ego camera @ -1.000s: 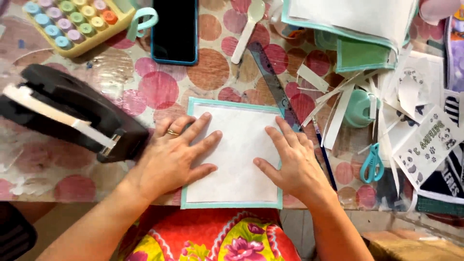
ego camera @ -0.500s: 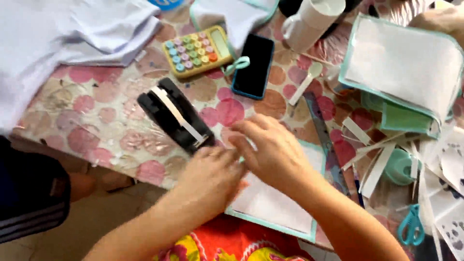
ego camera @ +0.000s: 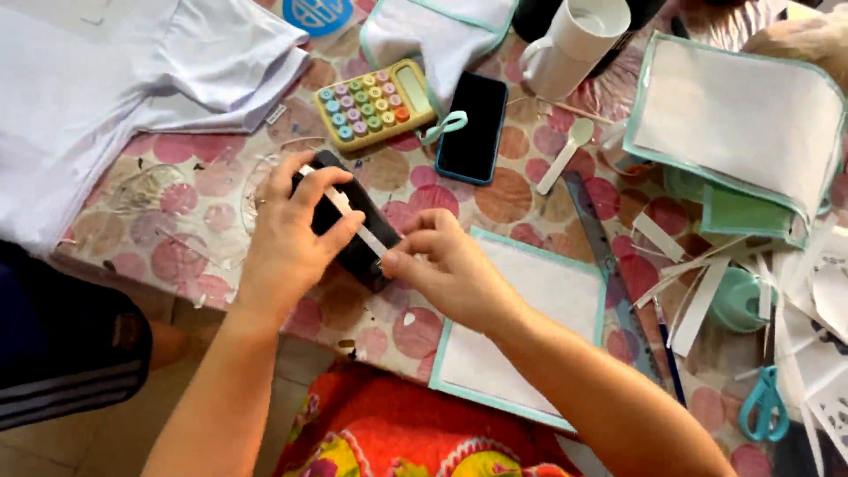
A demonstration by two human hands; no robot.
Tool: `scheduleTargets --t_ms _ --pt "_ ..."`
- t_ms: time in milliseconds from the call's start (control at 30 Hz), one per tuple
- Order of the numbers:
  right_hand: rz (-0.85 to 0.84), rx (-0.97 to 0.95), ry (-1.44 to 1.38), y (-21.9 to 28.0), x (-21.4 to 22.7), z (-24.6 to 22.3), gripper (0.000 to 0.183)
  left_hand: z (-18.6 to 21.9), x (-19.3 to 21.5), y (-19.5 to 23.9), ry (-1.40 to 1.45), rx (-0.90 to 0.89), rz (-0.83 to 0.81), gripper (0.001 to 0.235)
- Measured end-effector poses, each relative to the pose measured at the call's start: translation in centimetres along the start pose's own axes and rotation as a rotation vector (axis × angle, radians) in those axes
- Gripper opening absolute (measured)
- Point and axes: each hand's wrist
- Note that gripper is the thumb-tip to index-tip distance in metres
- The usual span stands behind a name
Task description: Cutting out a printed panda design and taping it onto a white paper sheet to create a craft item.
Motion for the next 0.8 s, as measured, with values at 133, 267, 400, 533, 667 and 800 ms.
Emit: scheduleTargets --t_ms 133,267,400,533,667,800 --pt "0.077 0.038 0.130 1.4 -0.9 1.9 0.018 0.4 -0.3 0.6 0.102 0.114 -0.045 0.042" --pt "0.292 0.260 0.542 1.2 -1.7 2.7 0.018 -0.2 -0.3 0.4 0.057 0.050 -0.051 0.042" --pt "0.264 0.186 0.773 0.0 -0.7 7.6 0.022 -0.2 -0.1 0.4 0.051 0.026 -0.071 0.044" --pt "0.294 0.186 0.548 1.4 5.5 6.7 0.016 2.1 0.8 1.2 0.155 0.049 -0.041 0.058" --pt "0.274 0.095 0.502 3.3 10.8 4.9 0.030 5.1 1.8 2.8 -0.083 -0.463 0.176 0.038" --pt "0.217 -0.047 0.528 2.8 11.7 7.2 0.038 8.9 -4.9 5.5 0.020 -0.581 -0.042 0.037"
Point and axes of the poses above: each hand's wrist, its own y-axis away from the middle knuckle, its own x-axis out of the back of the hand, z = x × y, and after that the axes turned 9 degrees about y, right-handed
